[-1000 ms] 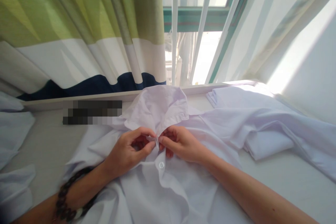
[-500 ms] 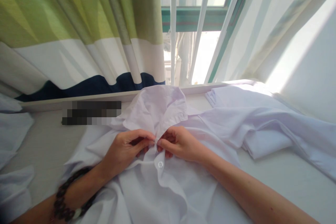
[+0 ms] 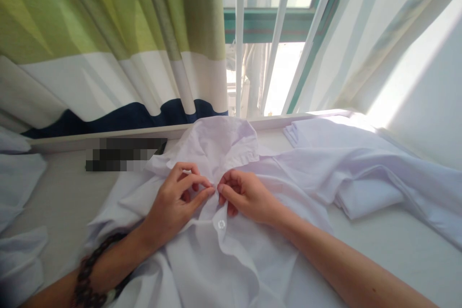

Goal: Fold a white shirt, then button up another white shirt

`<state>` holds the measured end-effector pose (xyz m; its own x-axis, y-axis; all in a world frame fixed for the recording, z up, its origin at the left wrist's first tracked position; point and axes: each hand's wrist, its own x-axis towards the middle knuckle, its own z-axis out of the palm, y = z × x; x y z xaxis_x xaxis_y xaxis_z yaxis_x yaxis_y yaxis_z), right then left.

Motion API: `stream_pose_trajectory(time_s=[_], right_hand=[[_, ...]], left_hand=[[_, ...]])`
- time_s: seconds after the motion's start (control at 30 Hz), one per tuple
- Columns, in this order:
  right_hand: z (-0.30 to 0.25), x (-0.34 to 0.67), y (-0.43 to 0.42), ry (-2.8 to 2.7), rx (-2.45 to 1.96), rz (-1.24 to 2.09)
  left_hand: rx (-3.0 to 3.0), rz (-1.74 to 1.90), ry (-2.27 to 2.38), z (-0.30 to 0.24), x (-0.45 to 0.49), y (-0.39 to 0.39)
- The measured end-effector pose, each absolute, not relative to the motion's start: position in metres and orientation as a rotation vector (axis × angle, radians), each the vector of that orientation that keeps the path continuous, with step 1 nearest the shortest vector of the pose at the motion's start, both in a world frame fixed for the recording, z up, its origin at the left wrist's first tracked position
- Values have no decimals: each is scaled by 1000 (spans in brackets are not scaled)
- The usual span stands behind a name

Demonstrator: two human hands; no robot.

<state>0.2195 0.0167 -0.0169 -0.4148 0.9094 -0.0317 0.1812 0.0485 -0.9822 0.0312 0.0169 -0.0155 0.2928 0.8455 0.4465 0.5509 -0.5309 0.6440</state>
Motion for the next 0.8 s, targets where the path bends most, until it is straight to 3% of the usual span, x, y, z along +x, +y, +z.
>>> stream_pose_trajectory(time_s=[0.27, 0.8], right_hand=[[-24, 215, 14, -1706, -1219, 1263], [-27, 215, 13, -1923, -1206, 975]], left_hand=[[2295, 906, 1236, -13, 30, 16], [2306, 882, 1261, -19, 28, 18]])
